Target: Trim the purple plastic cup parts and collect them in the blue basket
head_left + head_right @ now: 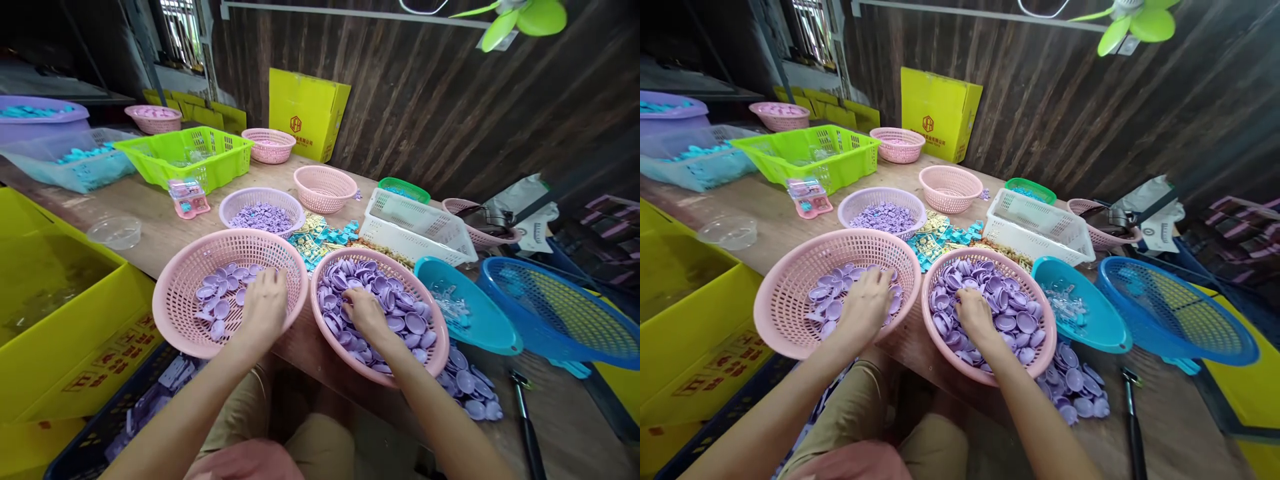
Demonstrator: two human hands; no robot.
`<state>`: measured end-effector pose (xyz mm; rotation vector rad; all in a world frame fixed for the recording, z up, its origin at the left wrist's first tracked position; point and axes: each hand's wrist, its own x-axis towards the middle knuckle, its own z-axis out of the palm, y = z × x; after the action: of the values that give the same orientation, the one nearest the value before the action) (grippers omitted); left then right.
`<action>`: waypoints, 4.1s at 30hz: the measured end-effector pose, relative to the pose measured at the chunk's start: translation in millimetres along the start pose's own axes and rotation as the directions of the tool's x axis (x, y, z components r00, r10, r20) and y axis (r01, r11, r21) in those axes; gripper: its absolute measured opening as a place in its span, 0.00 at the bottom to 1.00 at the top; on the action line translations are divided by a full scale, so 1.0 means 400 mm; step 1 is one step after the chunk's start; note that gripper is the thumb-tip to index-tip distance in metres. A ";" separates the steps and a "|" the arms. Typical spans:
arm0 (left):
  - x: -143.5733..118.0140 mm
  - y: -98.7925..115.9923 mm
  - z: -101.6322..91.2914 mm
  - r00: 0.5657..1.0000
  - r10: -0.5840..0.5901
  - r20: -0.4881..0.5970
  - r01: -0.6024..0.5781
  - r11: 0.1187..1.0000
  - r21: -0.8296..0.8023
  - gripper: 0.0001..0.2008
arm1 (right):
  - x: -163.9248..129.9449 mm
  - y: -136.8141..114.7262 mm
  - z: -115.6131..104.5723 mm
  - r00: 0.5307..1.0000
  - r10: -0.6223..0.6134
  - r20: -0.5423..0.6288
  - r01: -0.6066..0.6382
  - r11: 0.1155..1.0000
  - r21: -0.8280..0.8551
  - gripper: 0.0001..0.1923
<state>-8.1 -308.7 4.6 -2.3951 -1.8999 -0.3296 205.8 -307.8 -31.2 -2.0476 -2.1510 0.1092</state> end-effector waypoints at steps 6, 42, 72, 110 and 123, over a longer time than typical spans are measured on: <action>0.048 0.157 0.066 0.920 0.382 0.089 -0.359 0.911 -0.201 0.11 | 0.004 -0.016 0.018 1.000 -0.020 0.022 0.021 0.999 -0.032 0.05; 0.081 0.126 0.065 0.974 0.223 -0.043 -0.227 0.959 -0.170 0.10 | -0.369 0.457 -0.037 0.299 0.947 -0.117 -0.693 0.299 0.656 0.09; 0.145 0.266 0.118 0.888 0.439 0.134 -0.339 0.825 -0.453 0.09 | -0.428 0.446 0.080 0.234 0.759 -0.608 -0.664 0.581 0.470 0.15; 0.032 0.205 0.088 0.951 0.288 0.113 -0.058 0.525 -0.849 0.15 | -0.048 0.061 -0.109 0.978 -0.046 -0.204 0.134 0.884 0.447 0.02; 0.018 0.203 0.092 0.852 0.390 0.348 0.453 -0.219 -0.864 0.15 | -0.098 -0.024 -0.100 0.938 -0.180 -0.296 0.225 0.966 0.125 0.04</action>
<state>76.6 -314.1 -23.2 -3.5558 -2.2015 -2.4826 204.7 -349.8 6.8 -1.6324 -2.0857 -0.0386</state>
